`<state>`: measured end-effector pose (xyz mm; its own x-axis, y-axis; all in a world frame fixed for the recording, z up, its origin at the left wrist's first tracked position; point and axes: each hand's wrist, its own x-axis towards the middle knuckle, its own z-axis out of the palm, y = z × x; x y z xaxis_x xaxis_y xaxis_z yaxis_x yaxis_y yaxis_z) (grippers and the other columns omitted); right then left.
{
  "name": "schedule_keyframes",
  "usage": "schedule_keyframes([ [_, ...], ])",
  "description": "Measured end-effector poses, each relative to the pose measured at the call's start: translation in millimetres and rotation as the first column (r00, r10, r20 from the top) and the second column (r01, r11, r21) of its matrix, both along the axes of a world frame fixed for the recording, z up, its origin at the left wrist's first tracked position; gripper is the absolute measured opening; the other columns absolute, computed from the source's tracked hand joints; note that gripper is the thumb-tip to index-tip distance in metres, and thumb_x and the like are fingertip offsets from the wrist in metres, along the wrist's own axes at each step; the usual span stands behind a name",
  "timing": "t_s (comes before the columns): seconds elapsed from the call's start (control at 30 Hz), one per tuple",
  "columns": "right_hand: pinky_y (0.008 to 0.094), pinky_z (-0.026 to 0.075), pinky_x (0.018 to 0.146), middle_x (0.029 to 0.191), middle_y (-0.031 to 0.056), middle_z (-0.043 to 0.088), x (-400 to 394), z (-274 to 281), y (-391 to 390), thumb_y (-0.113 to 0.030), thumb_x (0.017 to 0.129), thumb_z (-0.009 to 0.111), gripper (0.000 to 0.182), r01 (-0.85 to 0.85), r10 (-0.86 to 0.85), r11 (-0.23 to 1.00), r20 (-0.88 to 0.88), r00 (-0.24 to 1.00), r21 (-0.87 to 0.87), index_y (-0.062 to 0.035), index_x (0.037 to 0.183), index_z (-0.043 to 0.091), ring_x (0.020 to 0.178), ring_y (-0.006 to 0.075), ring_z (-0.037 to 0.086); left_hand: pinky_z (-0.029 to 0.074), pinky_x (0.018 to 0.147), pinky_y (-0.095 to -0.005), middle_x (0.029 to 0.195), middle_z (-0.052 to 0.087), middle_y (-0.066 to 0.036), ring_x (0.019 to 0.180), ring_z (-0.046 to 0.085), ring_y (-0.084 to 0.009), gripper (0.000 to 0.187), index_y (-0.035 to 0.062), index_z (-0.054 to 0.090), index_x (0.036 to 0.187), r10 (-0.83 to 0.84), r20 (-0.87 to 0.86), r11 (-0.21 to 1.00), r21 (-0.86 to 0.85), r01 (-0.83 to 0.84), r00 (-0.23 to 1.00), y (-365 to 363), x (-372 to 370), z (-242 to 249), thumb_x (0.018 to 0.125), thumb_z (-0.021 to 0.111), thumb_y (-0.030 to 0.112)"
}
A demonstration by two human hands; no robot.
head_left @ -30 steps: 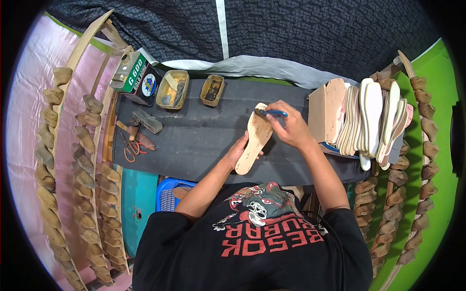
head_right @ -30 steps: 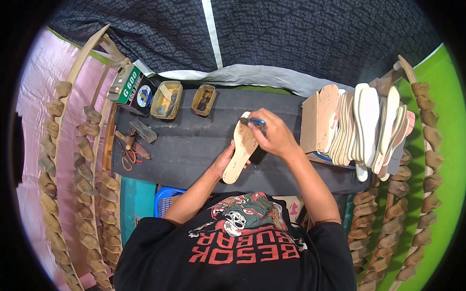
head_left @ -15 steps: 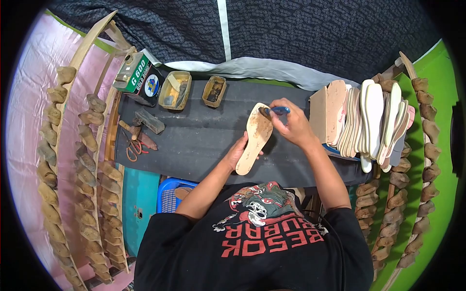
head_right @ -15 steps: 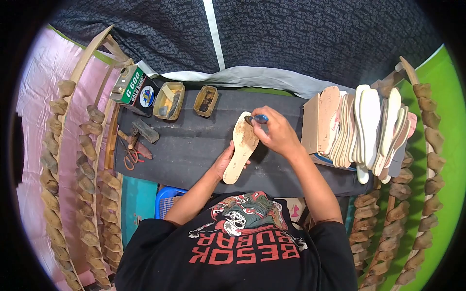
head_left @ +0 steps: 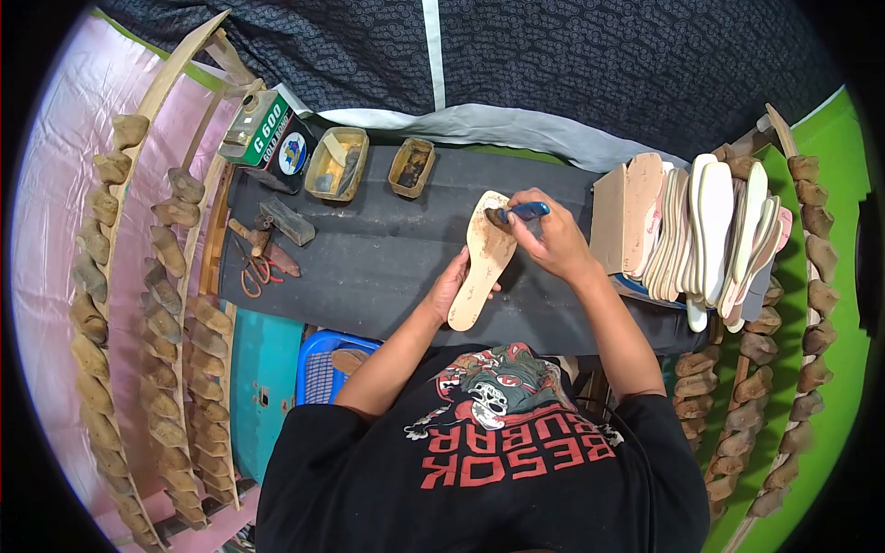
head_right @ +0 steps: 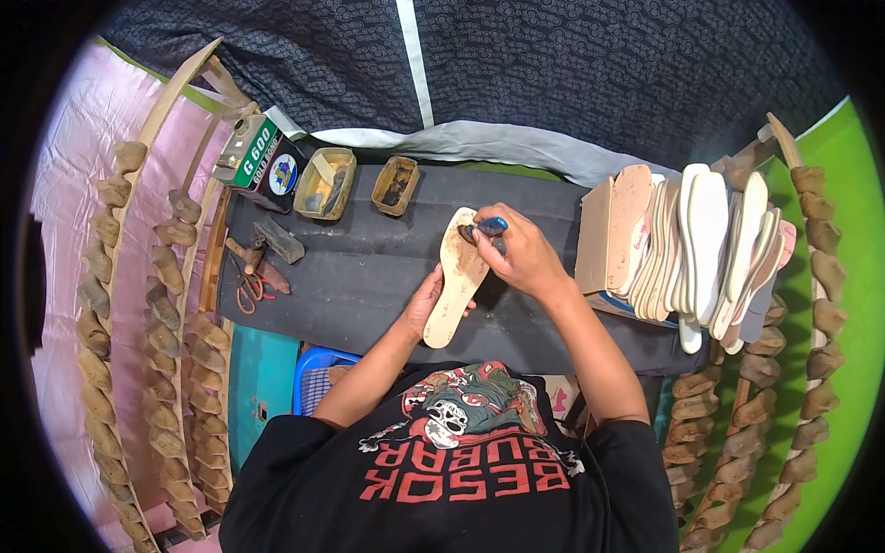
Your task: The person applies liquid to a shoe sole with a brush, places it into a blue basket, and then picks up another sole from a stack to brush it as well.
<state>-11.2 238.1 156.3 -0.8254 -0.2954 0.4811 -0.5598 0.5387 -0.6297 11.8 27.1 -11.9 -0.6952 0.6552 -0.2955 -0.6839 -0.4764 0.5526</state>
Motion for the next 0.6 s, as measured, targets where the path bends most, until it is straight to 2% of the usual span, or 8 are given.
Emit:
schedule_keyframes([
  [0.1, 0.0386, 0.054, 0.078, 0.1, 0.0151, 0.066, 1.1, -2.2, -3.5, -0.005, 0.094, 0.068, 0.017, -0.014, 0.014, 1.0, 0.014, 1.0, 0.007, -0.0004, 0.108, 0.06, 0.088, 0.0313, 0.068, 0.063, 0.072, -0.0373, 0.109, 0.073, -0.012, 0.089, 0.075, -0.0271, 0.065, 0.0098, 0.059, 0.139, 0.02, 0.008, 0.999, 0.025, -0.02, 1.0, 1.8, 1.9, 2.0, 0.105, 0.042, 0.063],
  [0.2, 0.0427, 0.053, 0.081, 0.099, 0.0171, 0.065, 11.1, -3.6, -13.2, -0.006, 0.092, 0.067, 0.019, -0.08, 0.081, 0.997, 0.058, 0.995, -0.019, -0.0007, 0.108, 0.059, 0.089, 0.0368, 0.066, 0.063, 0.073, -0.0368, 0.115, 0.07, -0.012, 0.092, 0.074, -0.0266, 0.066, 0.0104, 0.054, 0.143, 0.019, -0.003, 1.0, 0.023, -0.019, 1.0, 1.9, 2.3, -1.6, 0.105, 0.042, 0.063],
  [0.3, 0.0445, 0.052, 0.085, 0.101, 0.0185, 0.064, 13.2, -4.4, -17.5, -0.007, 0.092, 0.067, 0.021, -0.169, 0.169, 0.986, 0.052, 0.984, -0.001, -0.0003, 0.11, 0.059, 0.094, 0.0386, 0.065, 0.062, 0.075, -0.0367, 0.117, 0.069, -0.011, 0.093, 0.073, -0.0261, 0.065, 0.0111, 0.053, 0.143, 0.039, -0.003, 0.999, 0.029, -0.039, 0.999, 1.6, 1.9, -8.3, 0.106, 0.041, 0.063],
  [0.43, 0.0442, 0.052, 0.087, 0.106, 0.018, 0.064, 9.4, -2.5, -18.5, -0.008, 0.093, 0.066, 0.024, -0.195, 0.191, 0.981, 0.129, 0.973, 0.023, -0.0006, 0.114, 0.058, 0.1, 0.0389, 0.064, 0.062, 0.076, -0.036, 0.117, 0.069, -0.011, 0.094, 0.073, -0.0254, 0.067, 0.0115, 0.055, 0.141, 0.075, 0.029, 0.996, 0.038, -0.076, 0.997, 1.9, 2.5, -10.8, 0.105, 0.041, 0.066],
  [0.53, 0.0443, 0.052, 0.087, 0.108, 0.0177, 0.064, 8.6, -1.6, -21.5, -0.005, 0.092, 0.066, 0.024, -0.238, 0.225, 0.969, 0.156, 0.962, 0.07, -0.0012, 0.115, 0.058, 0.101, 0.039, 0.064, 0.062, 0.076, -0.0354, 0.116, 0.07, -0.01, 0.093, 0.073, -0.0247, 0.07, 0.0107, 0.056, 0.14, 0.131, 0.078, 0.985, 0.1, -0.138, 0.988, 3.5, 2.3, -14.0, 0.103, 0.043, 0.068],
  [0.6, 0.0445, 0.052, 0.087, 0.109, 0.0179, 0.064, 7.1, -4.7, -24.4, -0.003, 0.092, 0.066, 0.024, -0.257, 0.246, 0.964, 0.141, 0.959, 0.064, -0.0018, 0.114, 0.058, 0.101, 0.0392, 0.064, 0.062, 0.076, -0.0352, 0.116, 0.071, -0.01, 0.093, 0.073, -0.0243, 0.071, 0.0098, 0.057, 0.139, 0.165, 0.076, 0.983, 0.075, -0.17, 0.983, 1.9, 3.5, -14.7, 0.102, 0.044, 0.069],
])
